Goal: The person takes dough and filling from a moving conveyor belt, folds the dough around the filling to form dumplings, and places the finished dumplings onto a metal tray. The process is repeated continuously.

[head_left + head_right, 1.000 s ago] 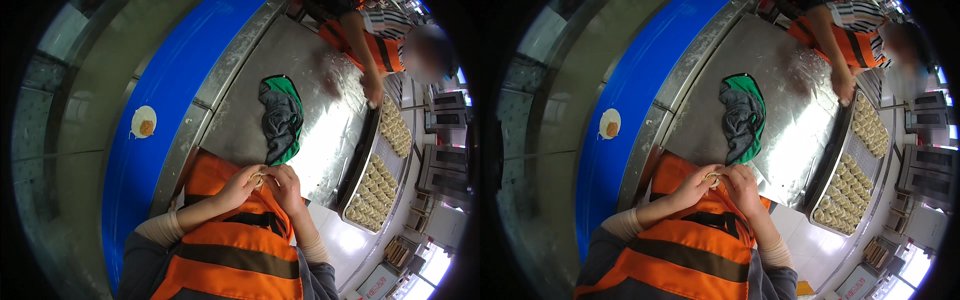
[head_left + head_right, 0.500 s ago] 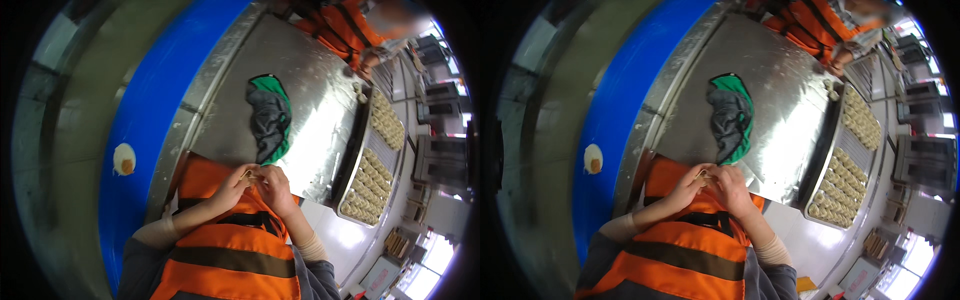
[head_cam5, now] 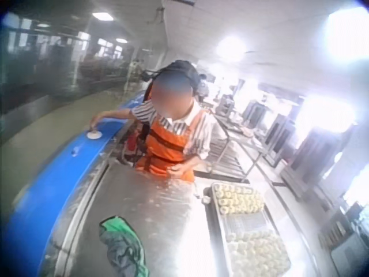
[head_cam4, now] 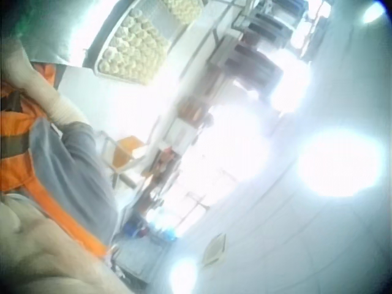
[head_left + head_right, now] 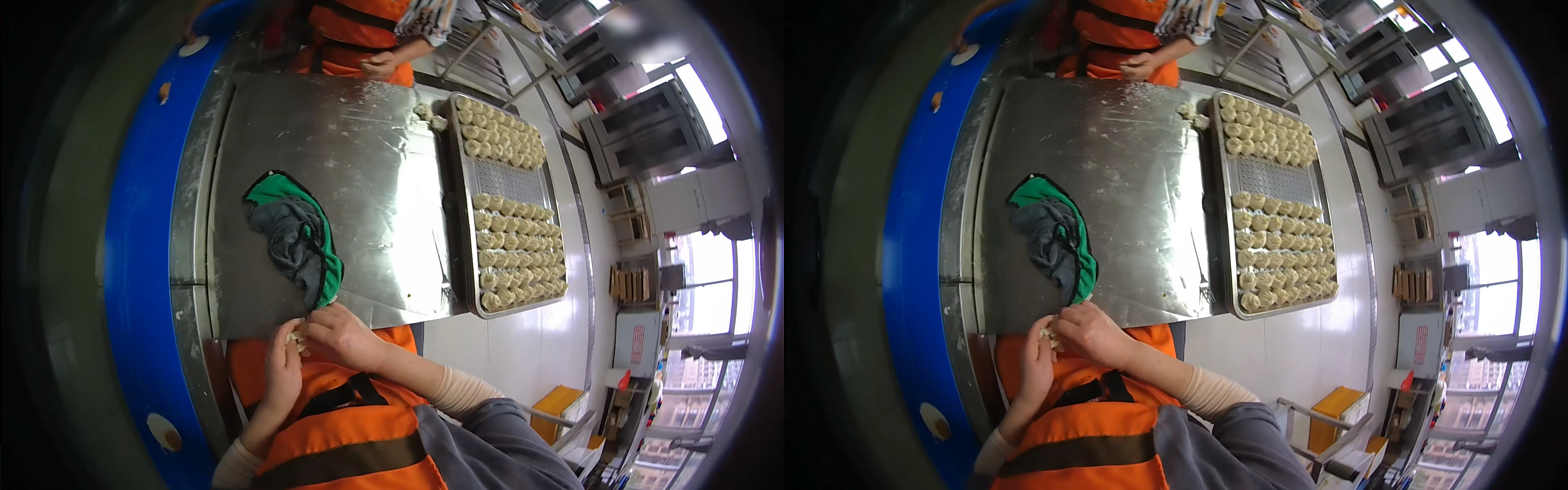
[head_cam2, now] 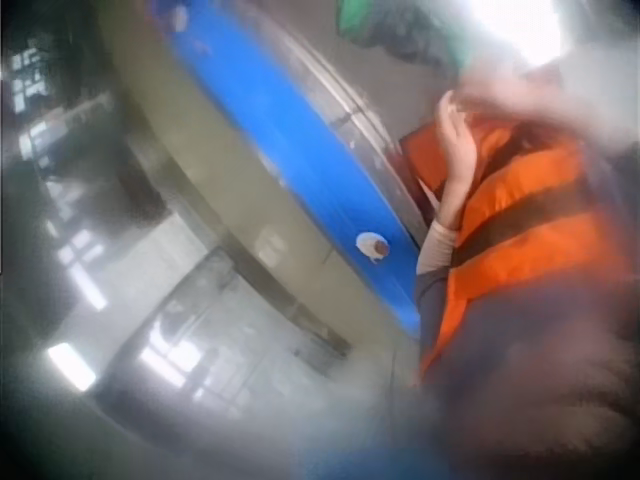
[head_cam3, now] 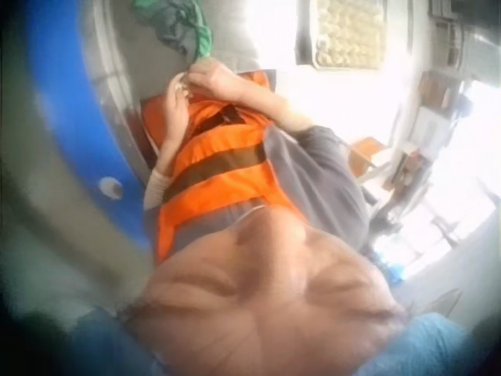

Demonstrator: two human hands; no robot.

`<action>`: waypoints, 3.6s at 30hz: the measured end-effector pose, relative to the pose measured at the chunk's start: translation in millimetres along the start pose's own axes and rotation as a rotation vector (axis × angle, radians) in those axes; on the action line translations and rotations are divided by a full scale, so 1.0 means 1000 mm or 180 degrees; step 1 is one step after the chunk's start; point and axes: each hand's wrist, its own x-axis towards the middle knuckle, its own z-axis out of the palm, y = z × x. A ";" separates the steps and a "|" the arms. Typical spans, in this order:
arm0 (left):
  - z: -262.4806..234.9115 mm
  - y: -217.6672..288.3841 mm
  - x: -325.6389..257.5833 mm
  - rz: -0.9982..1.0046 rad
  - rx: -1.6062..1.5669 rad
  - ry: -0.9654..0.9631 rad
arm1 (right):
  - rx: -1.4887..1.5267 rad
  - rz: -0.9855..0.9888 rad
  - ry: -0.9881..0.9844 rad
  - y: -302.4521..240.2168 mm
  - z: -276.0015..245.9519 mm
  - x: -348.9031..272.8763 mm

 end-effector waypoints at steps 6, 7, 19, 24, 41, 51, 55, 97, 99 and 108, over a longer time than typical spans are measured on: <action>0.007 0.008 0.004 0.0600 0.1033 -0.0060 | 0.0117 0.0005 0.0254 -0.004 -0.002 0.001; 0.008 0.012 0.007 0.0560 0.1099 -0.0093 | 0.0032 -0.0021 0.0202 0.000 -0.001 -0.002; 0.021 0.018 0.017 -0.1127 -0.1872 0.0339 | 0.0421 0.0323 0.0370 -0.005 -0.011 -0.005; 0.030 0.034 0.013 -0.0179 -0.1486 0.0065 | 0.0153 0.0181 0.0395 -0.015 -0.017 0.000; 0.022 0.024 0.016 -0.0049 -0.0663 0.0012 | -0.0207 -0.0142 0.0218 -0.014 -0.018 0.003; 0.019 0.029 0.014 0.0037 -0.0732 0.0126 | -0.0201 -0.0372 -0.0095 -0.011 -0.018 0.000; 0.004 0.004 0.016 0.0134 -0.0234 -0.0397 | -0.0479 -0.0547 -0.0154 -0.008 -0.020 -0.002; -0.036 0.058 0.053 0.0119 -0.0368 0.0868 | -0.1535 0.2718 0.3572 0.233 -0.391 -0.249; -0.044 0.061 0.054 0.0097 -0.0461 0.1021 | -0.1924 0.3329 0.3368 0.249 -0.415 -0.270; -0.017 0.096 0.057 -0.0009 0.0219 0.1459 | -0.1524 0.3655 0.2932 0.336 -0.433 -0.277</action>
